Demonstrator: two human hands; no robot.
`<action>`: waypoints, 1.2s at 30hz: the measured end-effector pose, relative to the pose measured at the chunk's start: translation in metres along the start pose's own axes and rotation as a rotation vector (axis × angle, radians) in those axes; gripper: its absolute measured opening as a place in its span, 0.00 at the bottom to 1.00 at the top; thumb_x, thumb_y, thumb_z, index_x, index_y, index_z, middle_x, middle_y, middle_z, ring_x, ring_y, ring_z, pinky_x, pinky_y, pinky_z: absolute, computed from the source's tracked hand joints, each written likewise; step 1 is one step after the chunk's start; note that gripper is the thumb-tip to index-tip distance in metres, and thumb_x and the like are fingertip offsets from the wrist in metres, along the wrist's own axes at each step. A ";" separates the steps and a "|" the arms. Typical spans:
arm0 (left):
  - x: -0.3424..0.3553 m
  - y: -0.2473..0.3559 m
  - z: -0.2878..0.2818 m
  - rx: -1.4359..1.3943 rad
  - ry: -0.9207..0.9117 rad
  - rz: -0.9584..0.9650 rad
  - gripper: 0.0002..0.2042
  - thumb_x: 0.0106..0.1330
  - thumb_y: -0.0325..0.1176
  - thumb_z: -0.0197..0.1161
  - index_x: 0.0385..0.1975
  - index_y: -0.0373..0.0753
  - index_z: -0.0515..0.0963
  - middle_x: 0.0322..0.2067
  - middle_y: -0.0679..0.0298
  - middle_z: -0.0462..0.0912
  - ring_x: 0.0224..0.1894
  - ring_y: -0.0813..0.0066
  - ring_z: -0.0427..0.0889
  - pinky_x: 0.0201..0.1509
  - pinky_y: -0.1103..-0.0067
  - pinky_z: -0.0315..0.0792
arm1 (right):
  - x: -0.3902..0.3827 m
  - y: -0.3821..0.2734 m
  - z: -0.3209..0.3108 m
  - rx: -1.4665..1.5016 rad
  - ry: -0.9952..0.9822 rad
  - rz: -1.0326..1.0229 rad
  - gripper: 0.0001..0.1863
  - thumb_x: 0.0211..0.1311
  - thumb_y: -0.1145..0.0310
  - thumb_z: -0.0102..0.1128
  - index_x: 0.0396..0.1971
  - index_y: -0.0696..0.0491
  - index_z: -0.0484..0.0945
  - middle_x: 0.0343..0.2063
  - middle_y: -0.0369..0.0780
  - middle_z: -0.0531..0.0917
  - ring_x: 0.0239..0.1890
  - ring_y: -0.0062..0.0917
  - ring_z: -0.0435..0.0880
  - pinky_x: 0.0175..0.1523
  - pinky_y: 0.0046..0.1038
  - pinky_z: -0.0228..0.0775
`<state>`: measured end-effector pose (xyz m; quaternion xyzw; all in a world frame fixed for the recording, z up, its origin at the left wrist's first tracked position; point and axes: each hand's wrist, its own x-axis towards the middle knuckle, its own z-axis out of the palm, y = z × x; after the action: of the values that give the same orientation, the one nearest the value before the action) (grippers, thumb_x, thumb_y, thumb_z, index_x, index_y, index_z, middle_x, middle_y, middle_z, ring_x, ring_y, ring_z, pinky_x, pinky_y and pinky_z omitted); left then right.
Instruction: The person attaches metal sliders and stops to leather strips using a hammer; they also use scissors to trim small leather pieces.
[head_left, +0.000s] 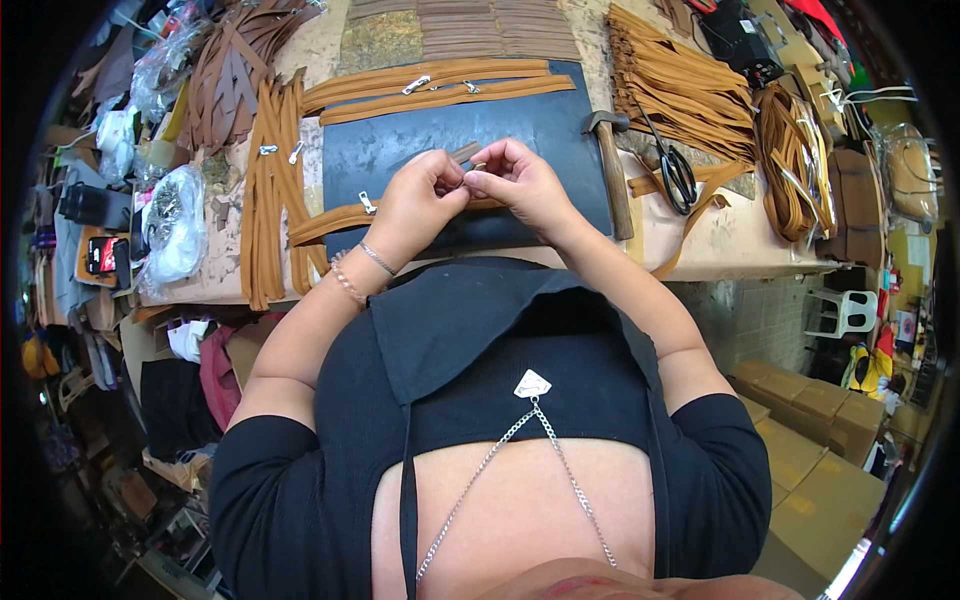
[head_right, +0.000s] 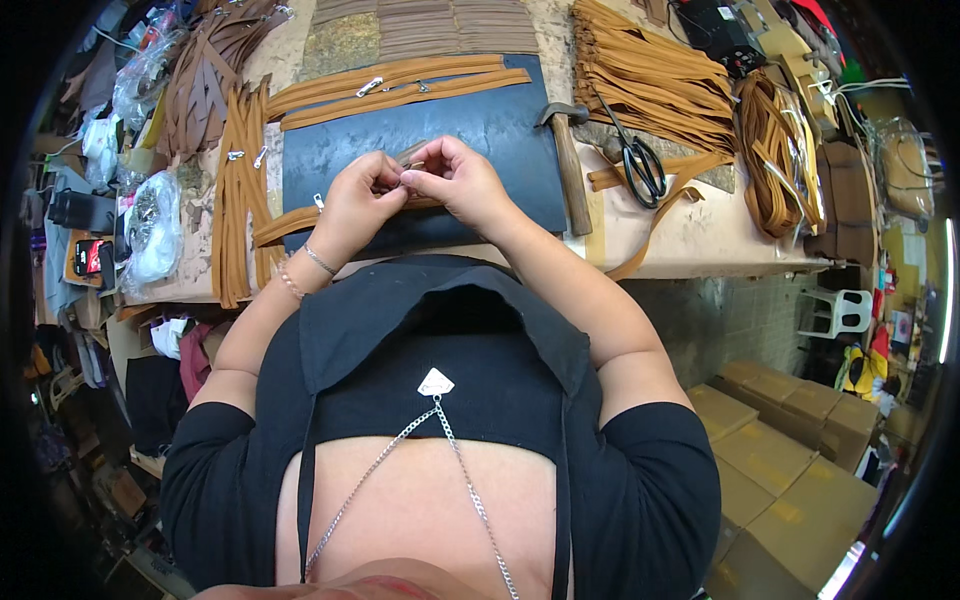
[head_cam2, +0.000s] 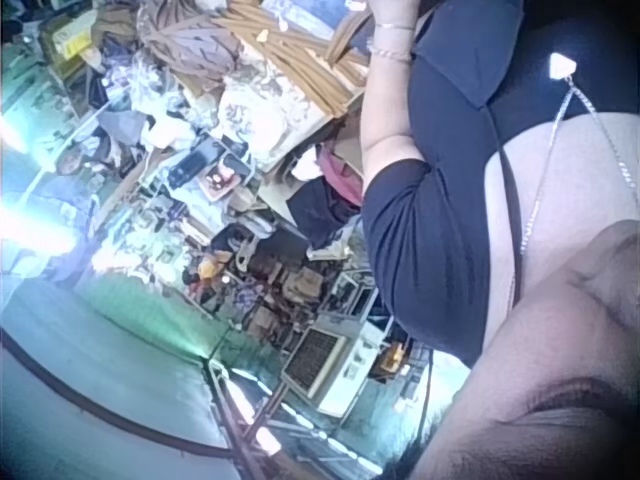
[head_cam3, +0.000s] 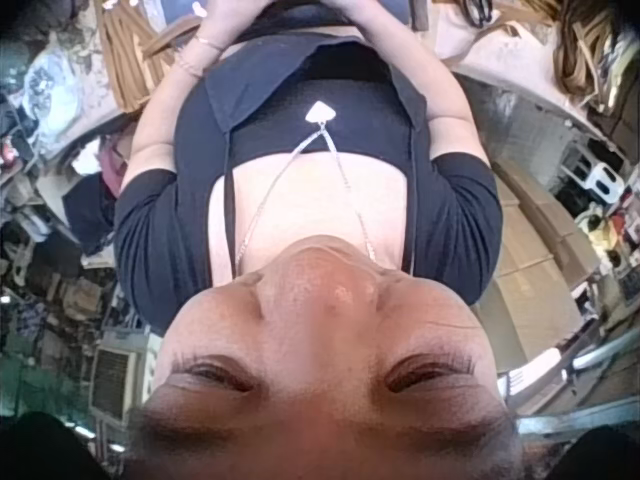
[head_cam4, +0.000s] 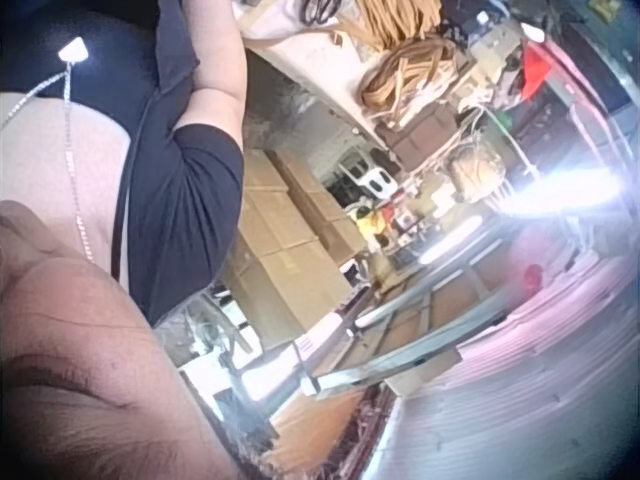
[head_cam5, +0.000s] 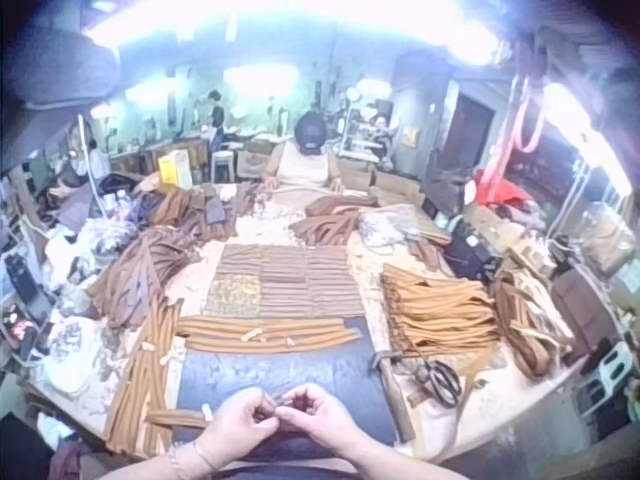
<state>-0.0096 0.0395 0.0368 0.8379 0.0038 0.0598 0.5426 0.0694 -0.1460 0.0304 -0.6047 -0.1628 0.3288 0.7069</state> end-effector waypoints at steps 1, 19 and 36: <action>-0.001 -0.001 0.001 -0.008 -0.022 0.005 0.07 0.65 0.23 0.70 0.32 0.33 0.76 0.34 0.66 0.82 0.36 0.82 0.80 0.42 0.82 0.77 | -0.001 -0.001 0.000 -0.001 0.000 -0.005 0.13 0.70 0.71 0.68 0.49 0.56 0.77 0.42 0.36 0.84 0.43 0.17 0.83 0.53 0.22 0.78; 0.012 -0.022 -0.038 0.060 -0.039 -0.179 0.09 0.71 0.34 0.65 0.43 0.35 0.82 0.34 0.63 0.86 0.36 0.76 0.84 0.42 0.77 0.77 | 0.004 -0.016 -0.038 -0.910 0.171 -0.287 0.17 0.61 0.66 0.69 0.49 0.52 0.86 0.33 0.39 0.83 0.37 0.31 0.83 0.46 0.32 0.78; 0.013 -0.044 -0.039 0.335 0.125 0.054 0.13 0.66 0.37 0.71 0.46 0.39 0.84 0.43 0.57 0.82 0.40 0.60 0.83 0.49 0.70 0.78 | 0.043 -0.005 -0.014 -1.281 -0.110 -0.508 0.13 0.61 0.71 0.67 0.46 0.46 0.85 0.40 0.37 0.84 0.46 0.32 0.83 0.50 0.36 0.75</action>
<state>0.0020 0.0944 0.0140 0.9111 0.0249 0.1246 0.3921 0.1110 -0.1280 0.0247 -0.8285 -0.4973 0.0222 0.2563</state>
